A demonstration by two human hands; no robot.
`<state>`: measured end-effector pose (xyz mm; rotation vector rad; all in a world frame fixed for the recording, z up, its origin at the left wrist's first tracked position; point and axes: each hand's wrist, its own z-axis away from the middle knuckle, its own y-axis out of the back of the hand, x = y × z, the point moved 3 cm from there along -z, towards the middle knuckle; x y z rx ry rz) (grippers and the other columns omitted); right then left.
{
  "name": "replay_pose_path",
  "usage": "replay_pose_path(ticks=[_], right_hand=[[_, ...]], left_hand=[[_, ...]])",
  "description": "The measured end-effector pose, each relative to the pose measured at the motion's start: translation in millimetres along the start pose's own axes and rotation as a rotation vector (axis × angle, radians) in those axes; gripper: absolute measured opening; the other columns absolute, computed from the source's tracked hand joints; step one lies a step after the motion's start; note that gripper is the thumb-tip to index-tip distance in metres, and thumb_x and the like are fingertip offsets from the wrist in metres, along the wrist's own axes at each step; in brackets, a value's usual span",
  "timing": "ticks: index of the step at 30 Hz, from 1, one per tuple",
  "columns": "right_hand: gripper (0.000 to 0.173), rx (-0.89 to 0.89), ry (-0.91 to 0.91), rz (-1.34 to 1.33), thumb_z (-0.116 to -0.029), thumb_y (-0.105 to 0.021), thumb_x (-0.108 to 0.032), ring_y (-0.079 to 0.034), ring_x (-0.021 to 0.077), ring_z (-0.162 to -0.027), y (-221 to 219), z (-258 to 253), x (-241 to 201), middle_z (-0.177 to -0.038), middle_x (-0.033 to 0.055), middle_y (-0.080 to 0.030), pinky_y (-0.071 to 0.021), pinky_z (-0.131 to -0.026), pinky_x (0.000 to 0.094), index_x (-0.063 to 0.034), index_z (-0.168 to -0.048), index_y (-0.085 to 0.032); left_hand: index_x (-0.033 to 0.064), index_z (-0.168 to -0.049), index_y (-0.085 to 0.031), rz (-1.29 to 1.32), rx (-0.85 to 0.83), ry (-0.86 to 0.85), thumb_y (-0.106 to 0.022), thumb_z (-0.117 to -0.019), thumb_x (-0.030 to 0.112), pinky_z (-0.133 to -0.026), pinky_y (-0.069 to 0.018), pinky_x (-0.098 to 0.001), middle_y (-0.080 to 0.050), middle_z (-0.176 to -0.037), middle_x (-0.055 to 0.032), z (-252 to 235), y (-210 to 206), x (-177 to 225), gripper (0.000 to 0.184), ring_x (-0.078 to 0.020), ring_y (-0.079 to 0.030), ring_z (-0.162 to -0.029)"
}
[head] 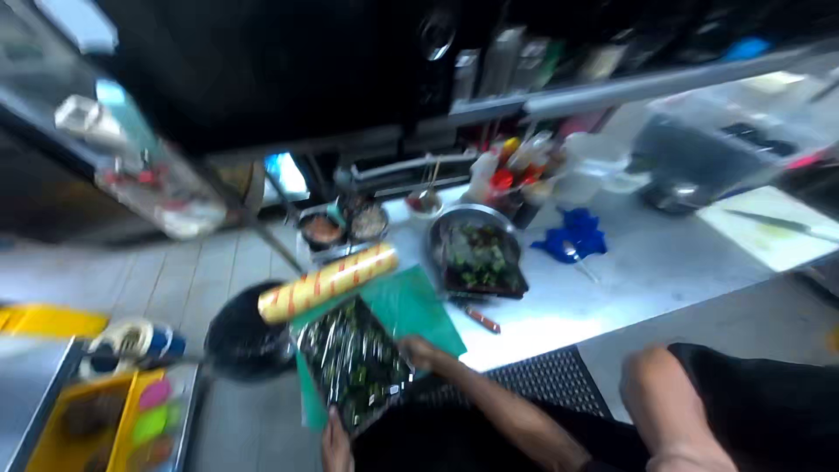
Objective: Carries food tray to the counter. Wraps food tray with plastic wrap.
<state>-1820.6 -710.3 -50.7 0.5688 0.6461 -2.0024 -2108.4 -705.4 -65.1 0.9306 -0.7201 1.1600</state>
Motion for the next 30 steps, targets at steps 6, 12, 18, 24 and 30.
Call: replay_pose_path(ticks=[6, 12, 18, 24, 30], right_hand=[[0.044, 0.299, 0.107, 0.322, -0.1104, -0.041, -0.035, -0.066, 0.0311, -0.11, -26.6, 14.4, 17.8, -0.117, 0.0203, -0.069, -0.053, -0.096, 0.0543, -0.0017, -0.121, -0.068], [0.045, 0.239, 0.003, 0.726, -0.111, -0.039, -0.038, -0.057, 0.0403, -0.128, -23.3, 8.7, 17.1, -0.131, 0.0189, -0.067, -0.039, -0.105, 0.0689, -0.0107, -0.132, -0.067], [0.033, 0.258, 0.153, 0.905, -0.1057, -0.052, -0.026, -0.059, 0.0399, -0.122, -20.4, 3.5, 15.8, -0.119, 0.0237, -0.069, -0.0441, -0.108, 0.056, -0.0051, -0.113, -0.077], [0.055, 0.07, 0.019, 0.701, -0.1025, -0.054, -0.015, -0.068, 0.0299, -0.112, -15.5, 2.3, -3.5, -0.125, 0.0194, -0.069, -0.0539, -0.099, 0.0505, -0.0028, -0.155, -0.043], [0.042, 0.254, 0.213, 0.751, -0.1064, -0.053, -0.023, -0.071, 0.0212, -0.111, 50.8, 18.5, -58.1, -0.13, 0.0103, -0.069, -0.0588, -0.096, 0.0424, -0.0106, -0.147, -0.056]], left_hand=[[0.0128, -0.151, -0.04, 0.715, -0.139, 0.477, -0.032, -0.1052, 0.062, -0.089, -0.0598, -0.0542, -0.063, -0.131, -0.0194, -3.3, -7.8, -7.7, 0.068, -0.0352, -0.068, -0.11], [0.0097, -0.144, -0.042, 0.934, -0.023, 0.663, -0.03, -0.1066, 0.06, -0.089, -0.059, -0.05, -0.065, -0.121, -0.018, -5.4, -1.2, -9.8, 0.064, -0.0315, -0.069, -0.104], [0.0089, -0.144, -0.044, 1.037, -0.009, 0.752, -0.029, -0.1106, 0.045, -0.091, -0.0546, -0.063, -0.061, -0.129, -0.0244, -12.3, 7.3, -10.2, 0.051, -0.0421, -0.065, -0.112], [0.0046, -0.134, -0.05, 0.857, 0.081, 0.781, -0.035, -0.1094, 0.033, -0.084, -0.0582, -0.0548, -0.065, -0.117, -0.0211, -24.7, 14.1, -4.5, 0.04, -0.0348, -0.068, -0.1], [0.0061, -0.147, -0.038, 0.311, 0.242, 0.59, -0.047, -0.1071, 0.023, -0.085, -0.0532, -0.0398, -0.053, -0.128, -0.0161, -37.8, 65.0, 3.9, 0.044, -0.0224, -0.059, -0.102]])
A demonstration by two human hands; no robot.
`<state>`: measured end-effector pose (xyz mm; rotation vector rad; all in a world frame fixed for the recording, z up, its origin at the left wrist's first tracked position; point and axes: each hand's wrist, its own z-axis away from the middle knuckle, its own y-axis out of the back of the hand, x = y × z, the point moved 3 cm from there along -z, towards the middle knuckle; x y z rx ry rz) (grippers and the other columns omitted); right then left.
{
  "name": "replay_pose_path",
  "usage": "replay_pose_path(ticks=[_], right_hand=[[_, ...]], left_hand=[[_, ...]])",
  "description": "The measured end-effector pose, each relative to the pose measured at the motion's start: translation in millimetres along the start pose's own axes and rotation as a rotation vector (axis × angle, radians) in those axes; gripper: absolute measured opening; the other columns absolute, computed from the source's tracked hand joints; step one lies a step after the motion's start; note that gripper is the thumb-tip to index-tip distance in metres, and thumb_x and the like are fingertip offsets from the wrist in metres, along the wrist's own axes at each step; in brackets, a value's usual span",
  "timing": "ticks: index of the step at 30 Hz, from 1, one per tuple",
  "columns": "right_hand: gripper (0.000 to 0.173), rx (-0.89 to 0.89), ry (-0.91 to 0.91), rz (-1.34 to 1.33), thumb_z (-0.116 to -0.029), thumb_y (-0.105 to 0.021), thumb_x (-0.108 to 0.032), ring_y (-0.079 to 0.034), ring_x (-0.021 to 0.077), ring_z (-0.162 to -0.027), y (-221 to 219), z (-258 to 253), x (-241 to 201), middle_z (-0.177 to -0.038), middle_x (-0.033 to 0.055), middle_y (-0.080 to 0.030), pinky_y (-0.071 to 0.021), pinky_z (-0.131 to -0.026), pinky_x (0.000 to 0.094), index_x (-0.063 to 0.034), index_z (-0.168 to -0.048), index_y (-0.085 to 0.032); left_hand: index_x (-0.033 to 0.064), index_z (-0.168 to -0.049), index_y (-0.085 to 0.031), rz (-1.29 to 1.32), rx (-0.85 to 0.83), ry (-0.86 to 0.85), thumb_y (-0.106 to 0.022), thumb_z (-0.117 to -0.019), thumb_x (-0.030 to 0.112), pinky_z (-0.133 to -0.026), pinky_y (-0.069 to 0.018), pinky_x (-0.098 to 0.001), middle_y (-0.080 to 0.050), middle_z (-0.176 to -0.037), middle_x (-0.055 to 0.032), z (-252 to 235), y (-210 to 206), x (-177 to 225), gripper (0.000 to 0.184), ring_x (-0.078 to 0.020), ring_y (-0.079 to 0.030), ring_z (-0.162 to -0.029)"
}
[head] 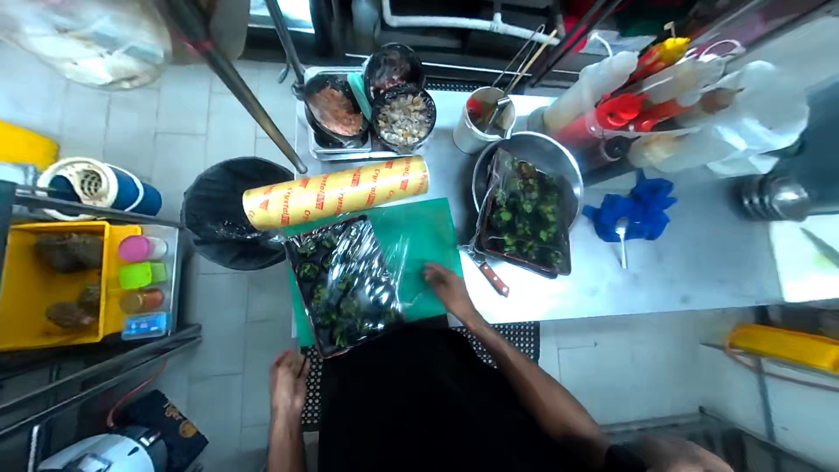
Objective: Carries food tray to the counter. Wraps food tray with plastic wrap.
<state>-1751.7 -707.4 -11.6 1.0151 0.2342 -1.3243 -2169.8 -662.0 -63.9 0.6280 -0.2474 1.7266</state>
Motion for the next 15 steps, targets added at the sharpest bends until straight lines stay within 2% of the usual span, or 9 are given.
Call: replay_pose_path(ticks=[1, 2, 4, 7, 10, 15], right_hand=[[0.038, 0.087, -0.008, 0.099, -0.106, -0.052, -0.024, -0.07, 0.0226, -0.111, 15.2, -0.9, 11.2, -0.126, 0.0109, -0.071, -0.0576, -0.098, 0.0436, -0.0099, -0.14, -0.062], [0.037, 0.166, -0.025, 0.221, -0.1051, -0.053, -0.026, -0.069, 0.0255, -0.113, 28.2, -0.5, 24.6, -0.124, 0.0122, -0.071, -0.0558, -0.1, 0.0459, -0.0108, -0.137, -0.065], [0.039, 0.311, -0.07, 0.446, -0.1018, -0.056, -0.03, -0.063, 0.0349, -0.122, 47.9, 3.3, 55.6, -0.13, 0.0171, -0.066, -0.0518, -0.102, 0.0527, -0.0147, -0.137, -0.065], [0.047, 0.428, -0.107, 0.604, -0.0981, -0.062, -0.031, -0.055, 0.045, -0.128, 65.5, 10.8, 95.9, -0.141, 0.0222, -0.057, -0.0477, -0.101, 0.0605, -0.0197, -0.143, -0.061], [0.049, 0.414, -0.137, 0.645, -0.1, -0.06, -0.026, -0.056, 0.0443, -0.128, 72.1, 9.0, 117.4, -0.142, 0.0221, -0.057, -0.0456, -0.105, 0.0598, -0.0251, -0.149, -0.056], [0.044, 0.28, -0.117, 0.624, -0.1057, -0.05, -0.028, -0.064, 0.0395, -0.117, 83.2, 1.7, 127.6, -0.132, 0.02, -0.062, -0.0543, -0.096, 0.0541, -0.0288, -0.15, -0.054]], left_hand=[[0.0058, -0.146, -0.04, -0.043, 0.013, -0.063, -0.049, -0.1067, 0.021, -0.084, -0.0528, -0.0386, -0.054, -0.126, -0.0147, -1.7, 4.4, 11.0, 0.043, -0.0205, -0.059, -0.1], [0.0052, -0.146, -0.041, -0.069, 0.015, -0.112, -0.05, -0.1066, 0.021, -0.085, -0.0524, -0.0391, -0.055, -0.128, -0.0154, -2.0, 6.0, 24.0, 0.043, -0.0207, -0.059, -0.103], [0.0043, -0.145, -0.043, -0.088, 0.009, -0.202, -0.052, -0.106, 0.02, -0.087, -0.0532, -0.0388, -0.055, -0.131, -0.0151, -3.3, 0.3, 49.8, 0.043, -0.0203, -0.06, -0.104], [0.0032, -0.141, -0.046, -0.102, -0.002, -0.335, -0.053, -0.1054, 0.017, -0.086, -0.0547, -0.0381, -0.056, -0.127, -0.0135, -4.6, -20.5, 76.8, 0.039, -0.0183, -0.061, -0.103], [-0.001, -0.141, -0.048, -0.238, -0.061, -0.503, -0.057, -0.1049, 0.02, -0.093, -0.0537, -0.0414, -0.056, -0.133, -0.018, -5.9, -48.7, 95.6, 0.043, -0.0224, -0.06, -0.112], [-0.003, -0.137, -0.054, -0.628, -0.26, -0.897, -0.059, -0.1038, 0.032, -0.103, -0.051, -0.0441, -0.06, -0.133, -0.0229, -1.6, -118.2, 134.7, 0.049, -0.0287, -0.06, -0.121]])
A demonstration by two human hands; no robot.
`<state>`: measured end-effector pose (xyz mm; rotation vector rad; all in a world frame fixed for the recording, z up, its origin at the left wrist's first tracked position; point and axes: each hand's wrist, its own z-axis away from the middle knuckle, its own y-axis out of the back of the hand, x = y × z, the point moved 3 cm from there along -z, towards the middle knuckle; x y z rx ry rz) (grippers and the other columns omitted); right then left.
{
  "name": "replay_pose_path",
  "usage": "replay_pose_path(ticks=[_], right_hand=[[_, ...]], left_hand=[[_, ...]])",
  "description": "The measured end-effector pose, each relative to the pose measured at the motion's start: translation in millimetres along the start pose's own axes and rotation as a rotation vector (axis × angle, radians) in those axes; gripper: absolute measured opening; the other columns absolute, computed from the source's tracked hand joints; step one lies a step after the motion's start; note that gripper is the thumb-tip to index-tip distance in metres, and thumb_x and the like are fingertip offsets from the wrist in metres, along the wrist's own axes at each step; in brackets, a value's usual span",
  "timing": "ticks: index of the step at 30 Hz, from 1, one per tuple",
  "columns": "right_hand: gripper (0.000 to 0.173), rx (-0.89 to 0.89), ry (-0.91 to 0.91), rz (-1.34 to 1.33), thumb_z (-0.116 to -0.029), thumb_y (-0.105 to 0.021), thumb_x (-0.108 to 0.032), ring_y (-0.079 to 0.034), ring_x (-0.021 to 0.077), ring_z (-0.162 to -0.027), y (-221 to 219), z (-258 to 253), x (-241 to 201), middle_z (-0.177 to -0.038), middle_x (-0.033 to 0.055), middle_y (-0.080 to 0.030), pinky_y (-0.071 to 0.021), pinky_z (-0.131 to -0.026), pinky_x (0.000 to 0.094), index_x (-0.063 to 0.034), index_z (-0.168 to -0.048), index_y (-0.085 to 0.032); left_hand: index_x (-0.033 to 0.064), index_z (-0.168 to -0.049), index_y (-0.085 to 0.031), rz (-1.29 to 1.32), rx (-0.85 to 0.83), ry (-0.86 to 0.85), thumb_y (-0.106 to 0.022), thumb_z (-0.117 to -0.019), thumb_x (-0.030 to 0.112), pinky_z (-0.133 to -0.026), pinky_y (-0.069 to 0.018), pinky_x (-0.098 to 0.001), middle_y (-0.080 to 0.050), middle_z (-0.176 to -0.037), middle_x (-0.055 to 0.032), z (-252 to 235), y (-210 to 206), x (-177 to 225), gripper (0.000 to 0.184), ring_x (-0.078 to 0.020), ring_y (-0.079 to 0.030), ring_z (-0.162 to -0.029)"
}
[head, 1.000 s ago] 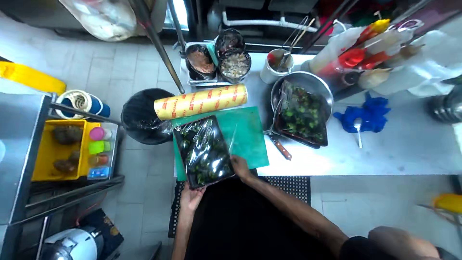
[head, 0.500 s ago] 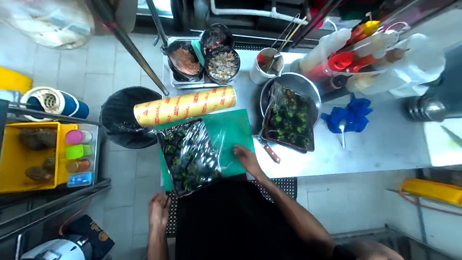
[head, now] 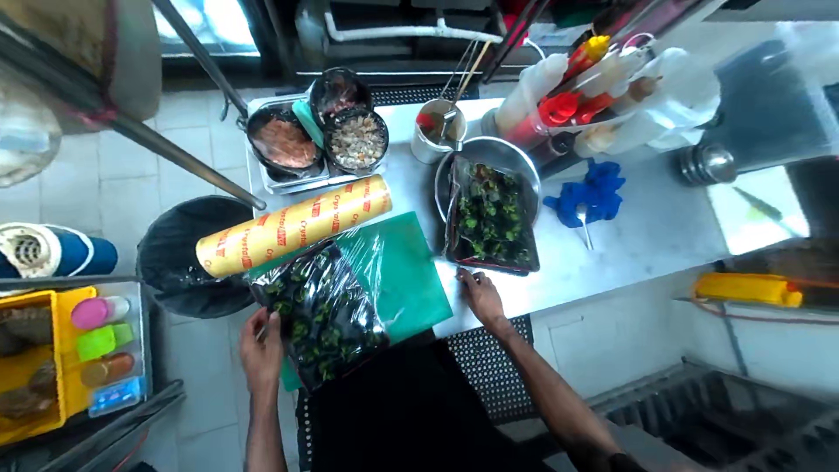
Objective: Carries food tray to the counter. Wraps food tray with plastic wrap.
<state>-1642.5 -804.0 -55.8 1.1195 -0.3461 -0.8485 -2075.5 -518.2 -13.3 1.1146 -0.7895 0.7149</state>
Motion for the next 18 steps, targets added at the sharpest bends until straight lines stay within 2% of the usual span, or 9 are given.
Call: replay_pose_path(ticks=[2, 4, 6, 9, 11, 12, 15, 16, 18], right_hand=[[0.047, -0.094, -0.006, -0.038, -0.1048, -0.052, -0.03, -0.066, 0.0399, -0.112, 6.0, 3.3, 2.2, -0.132, 0.0217, -0.062, -0.0567, -0.093, 0.0547, -0.0256, -0.151, -0.051], [0.053, -0.159, -0.062, -0.096, -0.0981, -0.06, -0.029, -0.069, 0.0398, -0.106, 12.2, 17.1, 2.8, -0.133, 0.0228, -0.06, -0.0583, -0.088, 0.0562, -0.0221, -0.15, -0.05], [0.048, -0.167, -0.12, -0.179, -0.1004, -0.058, -0.033, -0.068, 0.0391, -0.105, 13.9, 37.3, 4.7, -0.13, 0.0214, -0.061, -0.0577, -0.087, 0.0572, -0.0192, -0.146, -0.053], [0.045, -0.144, -0.164, -0.327, -0.1048, -0.051, -0.037, -0.068, 0.0372, -0.108, 2.0, 77.6, 8.3, -0.123, 0.0194, -0.066, -0.0553, -0.092, 0.0582, -0.0139, -0.143, -0.055], [0.043, -0.083, -0.157, -0.423, -0.1054, -0.05, -0.036, -0.07, 0.0332, -0.102, -9.7, 107.6, 6.7, -0.112, 0.0171, -0.07, -0.0559, -0.092, 0.0548, -0.0101, -0.139, -0.059], [0.042, -0.048, -0.139, -0.465, -0.106, -0.05, -0.037, -0.07, 0.0305, -0.099, -16.8, 121.7, 5.3, -0.109, 0.0157, -0.071, -0.0565, -0.091, 0.0524, -0.009, -0.136, -0.06], [0.042, -0.009, -0.124, -0.574, -0.1062, -0.054, -0.039, -0.071, 0.0246, -0.097, -36.2, 156.6, -2.3, -0.109, 0.0122, -0.072, -0.0569, -0.091, 0.0474, -0.01, -0.134, -0.064], [0.042, -0.009, -0.122, -0.595, -0.1063, -0.054, -0.04, -0.07, 0.0235, -0.094, -40.5, 165.2, -5.9, -0.108, 0.0116, -0.072, -0.0573, -0.089, 0.0466, -0.0106, -0.134, -0.065], [0.042, -0.008, -0.093, -0.616, -0.1062, -0.054, -0.04, -0.07, 0.0216, -0.089, -44.3, 173.8, -13.7, -0.106, 0.0106, -0.072, -0.0583, -0.084, 0.0455, -0.0115, -0.135, -0.064]], left_hand=[[-0.0016, -0.138, -0.055, -0.098, -0.035, -0.126, -0.059, -0.1038, 0.035, -0.103, -0.0514, -0.0457, -0.059, -0.133, -0.0241, -24.1, -13.7, 15.5, 0.05, -0.0304, -0.06, -0.121], [-0.0019, -0.139, -0.055, -0.112, -0.007, -0.156, -0.058, -0.1043, 0.036, -0.103, -0.0507, -0.0461, -0.058, -0.134, -0.0259, -40.2, -21.6, 22.1, 0.052, -0.032, -0.06, -0.121], [-0.0034, -0.141, -0.052, -0.06, 0.063, -0.089, -0.057, -0.1049, 0.036, -0.105, -0.0493, -0.0466, -0.056, -0.136, -0.0278, -45.8, -20.9, 18.7, 0.054, -0.0344, -0.058, -0.124], [-0.0056, -0.143, -0.048, -0.004, 0.186, 0.073, -0.057, -0.1051, 0.037, -0.104, -0.0481, -0.0506, -0.055, -0.137, -0.0308, -28.3, -12.1, 2.9, 0.058, -0.0394, -0.056, -0.125], [-0.006, -0.144, -0.047, -0.025, 0.219, 0.183, -0.055, -0.1053, 0.04, -0.105, -0.0463, -0.0548, -0.054, -0.138, -0.0328, -7.1, -8.2, -15.9, 0.061, -0.0435, -0.055, -0.125], [-0.0066, -0.143, -0.048, -0.046, 0.218, 0.226, -0.054, -0.106, 0.04, -0.103, -0.047, -0.0562, -0.056, -0.134, -0.0333, 3.4, -7.8, -24.7, 0.06, -0.0445, -0.057, -0.122], [-0.006, -0.133, -0.057, -0.113, 0.155, 0.29, -0.046, -0.1089, 0.04, -0.096, -0.0501, -0.0583, -0.064, -0.118, -0.0307, 26.3, -16.5, -50.3, 0.053, -0.0415, -0.064, -0.108], [-0.0064, -0.13, -0.06, -0.139, 0.135, 0.28, -0.045, -0.1094, 0.041, -0.096, -0.0496, -0.0598, -0.065, -0.117, -0.0306, 30.9, -21.3, -54.5, 0.053, -0.042, -0.064, -0.108], [-0.0045, -0.131, -0.061, -0.204, 0.134, 0.251, -0.044, -0.1094, 0.041, -0.103, -0.0474, -0.0594, -0.065, -0.123, -0.0292, 37.9, -30.6, -52.5, 0.054, -0.0418, -0.063, -0.116]])
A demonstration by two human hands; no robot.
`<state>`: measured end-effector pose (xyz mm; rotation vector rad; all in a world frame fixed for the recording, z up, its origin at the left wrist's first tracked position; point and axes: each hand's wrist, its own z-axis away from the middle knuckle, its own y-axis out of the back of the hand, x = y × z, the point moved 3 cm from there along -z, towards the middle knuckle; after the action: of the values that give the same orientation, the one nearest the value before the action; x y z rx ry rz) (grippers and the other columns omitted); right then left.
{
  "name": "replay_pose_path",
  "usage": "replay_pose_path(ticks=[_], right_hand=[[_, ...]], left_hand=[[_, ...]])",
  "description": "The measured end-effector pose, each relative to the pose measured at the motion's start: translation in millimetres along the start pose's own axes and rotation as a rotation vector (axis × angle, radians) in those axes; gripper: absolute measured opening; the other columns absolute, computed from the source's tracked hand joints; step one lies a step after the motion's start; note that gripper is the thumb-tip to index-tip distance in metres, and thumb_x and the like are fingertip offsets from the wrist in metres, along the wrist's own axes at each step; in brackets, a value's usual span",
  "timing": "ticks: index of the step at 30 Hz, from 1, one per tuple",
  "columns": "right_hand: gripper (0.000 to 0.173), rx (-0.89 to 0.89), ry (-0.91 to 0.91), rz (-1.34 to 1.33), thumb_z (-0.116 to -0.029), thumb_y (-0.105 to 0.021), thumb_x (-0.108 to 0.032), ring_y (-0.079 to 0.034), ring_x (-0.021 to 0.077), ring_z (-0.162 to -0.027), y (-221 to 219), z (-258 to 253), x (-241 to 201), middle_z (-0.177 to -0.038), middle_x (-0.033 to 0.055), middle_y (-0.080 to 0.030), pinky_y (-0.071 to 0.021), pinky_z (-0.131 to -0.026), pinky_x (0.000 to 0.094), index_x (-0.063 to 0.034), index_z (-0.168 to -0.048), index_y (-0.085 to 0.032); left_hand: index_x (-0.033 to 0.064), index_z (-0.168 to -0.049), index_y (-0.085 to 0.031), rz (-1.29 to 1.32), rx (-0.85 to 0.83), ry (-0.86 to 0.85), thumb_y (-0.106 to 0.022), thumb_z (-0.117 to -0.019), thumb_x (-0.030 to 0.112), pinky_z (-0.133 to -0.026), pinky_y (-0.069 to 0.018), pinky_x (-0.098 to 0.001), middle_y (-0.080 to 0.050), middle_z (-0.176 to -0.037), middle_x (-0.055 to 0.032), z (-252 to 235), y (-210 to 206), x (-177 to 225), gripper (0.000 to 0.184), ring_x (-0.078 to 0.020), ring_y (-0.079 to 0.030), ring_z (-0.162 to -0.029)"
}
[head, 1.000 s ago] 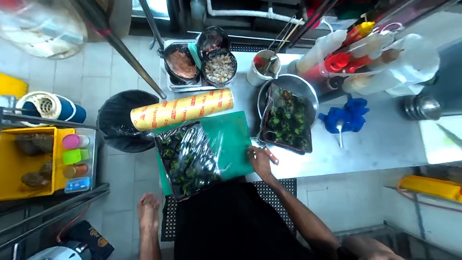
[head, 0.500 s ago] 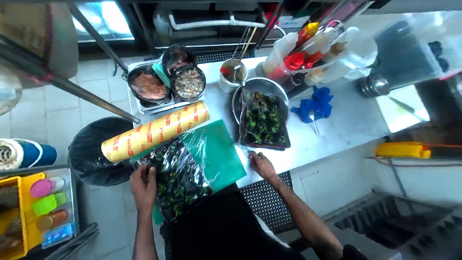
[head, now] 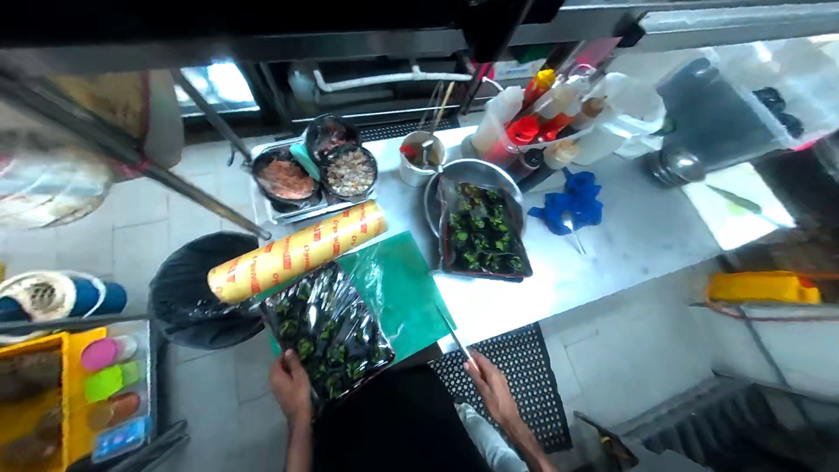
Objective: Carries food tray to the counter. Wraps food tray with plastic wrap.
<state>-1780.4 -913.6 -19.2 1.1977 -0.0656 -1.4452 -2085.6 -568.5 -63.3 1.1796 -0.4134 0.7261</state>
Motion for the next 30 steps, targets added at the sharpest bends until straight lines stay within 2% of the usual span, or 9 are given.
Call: replay_pose_path(ticks=[3, 8, 13, 15, 17, 19, 22, 26, 30], right_hand=[[0.039, -0.007, 0.123, 0.003, -0.1054, -0.055, -0.038, -0.07, 0.0188, -0.081, -0.3, -2.6, -18.6, -0.099, 0.0078, -0.072, -0.0596, -0.077, 0.0432, -0.0137, -0.135, -0.065], [0.038, -0.018, 0.336, 0.049, -0.1066, -0.054, -0.037, -0.07, 0.0149, -0.092, 17.6, -15.3, -60.3, -0.11, 0.0057, -0.073, -0.0587, -0.086, 0.0373, -0.0152, -0.136, -0.066], [0.04, -0.024, 0.483, 0.101, -0.1081, -0.051, -0.039, -0.069, 0.013, -0.084, 33.3, -29.8, -111.5, -0.105, 0.0049, -0.072, -0.0592, -0.079, 0.0345, -0.0157, -0.138, -0.064], [0.042, -0.071, 0.562, 0.127, -0.1087, -0.05, -0.04, -0.068, 0.0142, -0.083, 34.2, -38.9, -137.4, -0.106, 0.0061, -0.072, -0.0595, -0.078, 0.0358, -0.0157, -0.14, -0.062], [0.044, -0.134, 0.648, 0.199, -0.1093, -0.048, -0.043, -0.07, 0.0148, -0.089, 34.2, -50.0, -170.5, -0.114, 0.0059, -0.072, -0.0601, -0.083, 0.0376, -0.0173, -0.142, -0.06], [0.045, -0.209, 0.718, 0.341, -0.1097, -0.044, -0.046, -0.071, 0.0189, -0.093, 31.1, -61.9, -211.2, -0.115, 0.0066, -0.072, -0.06, -0.085, 0.043, -0.0203, -0.144, -0.059], [0.048, -0.323, 0.806, 0.635, -0.1103, -0.038, -0.05, -0.071, 0.0299, -0.1, 13.3, -78.7, -280.4, -0.115, 0.0111, -0.071, -0.0581, -0.087, 0.0544, -0.0226, -0.144, -0.058], [0.037, -0.312, 0.927, 0.853, -0.1099, -0.045, -0.043, -0.072, 0.0327, -0.096, -35.9, -96.6, -357.3, -0.106, 0.0106, -0.072, -0.0583, -0.079, 0.0574, -0.0249, -0.136, -0.063], [0.034, -0.316, 0.985, 0.943, -0.1099, -0.045, -0.039, -0.071, 0.0372, -0.101, -101.0, -104.1, -417.4, -0.111, 0.0129, -0.073, -0.0575, -0.081, 0.0608, -0.026, -0.136, -0.063]], left_hand=[[-0.0031, -0.134, -0.061, -0.082, 0.072, -0.012, -0.042, -0.1098, 0.041, -0.107, -0.0452, -0.059, -0.062, -0.129, -0.0288, 7.5, -5.1, 4.6, 0.053, -0.0431, -0.059, -0.124], [0.0, -0.13, -0.064, -0.164, 0.088, 0.083, -0.041, -0.1106, 0.038, -0.096, -0.0505, -0.0633, -0.068, -0.119, -0.0262, 33.5, 6.2, -15.3, 0.049, -0.0435, -0.066, -0.113], [0.0028, -0.112, -0.072, -0.225, -0.017, 0.324, -0.038, -0.101, 0.07, -0.084, -0.0505, -0.0687, -0.071, -0.103, -0.0254, 68.8, 20.0, -52.7, 0.076, -0.0456, -0.068, -0.101], [0.0051, -0.109, -0.074, -0.159, -0.15, 0.421, -0.034, -0.0963, 0.078, -0.08, -0.0542, -0.0649, -0.074, -0.097, -0.0193, 81.5, 15.3, -70.7, 0.084, -0.0393, -0.072, -0.094], [0.0005, -0.115, -0.07, 0.142, -0.321, 0.476, -0.04, -0.0993, 0.072, -0.075, -0.061, -0.0543, -0.076, -0.096, -0.0148, 100.8, 7.9, -77.9, 0.079, -0.0305, -0.075, -0.087], [-0.0033, -0.131, -0.058, 0.512, -0.453, 0.487, -0.05, -0.1047, 0.054, -0.084, -0.0617, -0.0501, -0.075, -0.109, -0.0169, 116.4, -3.0, -76.7, 0.064, -0.03, -0.075, -0.097], [-0.0075, -0.133, -0.052, 0.922, -0.446, 0.387, -0.055, -0.1075, 0.027, -0.089, -0.0618, -0.0467, -0.073, -0.115, -0.0223, 116.3, -20.9, -95.6, 0.042, -0.0328, -0.074, -0.104], [-0.0104, -0.125, -0.057, 1.014, -0.374, 0.353, -0.055, -0.1069, 0.017, -0.084, -0.0634, -0.0446, -0.075, -0.105, -0.0238, 118.2, -20.7, -102.7, 0.033, -0.0323, -0.076, -0.094], [-0.0105, -0.12, -0.059, 0.97, -0.344, 0.443, -0.056, -0.106, 0.016, -0.074, -0.0642, -0.0428, -0.076, -0.097, -0.0226, 133.6, -15.3, -106.5, 0.03, -0.0303, -0.077, -0.084]])
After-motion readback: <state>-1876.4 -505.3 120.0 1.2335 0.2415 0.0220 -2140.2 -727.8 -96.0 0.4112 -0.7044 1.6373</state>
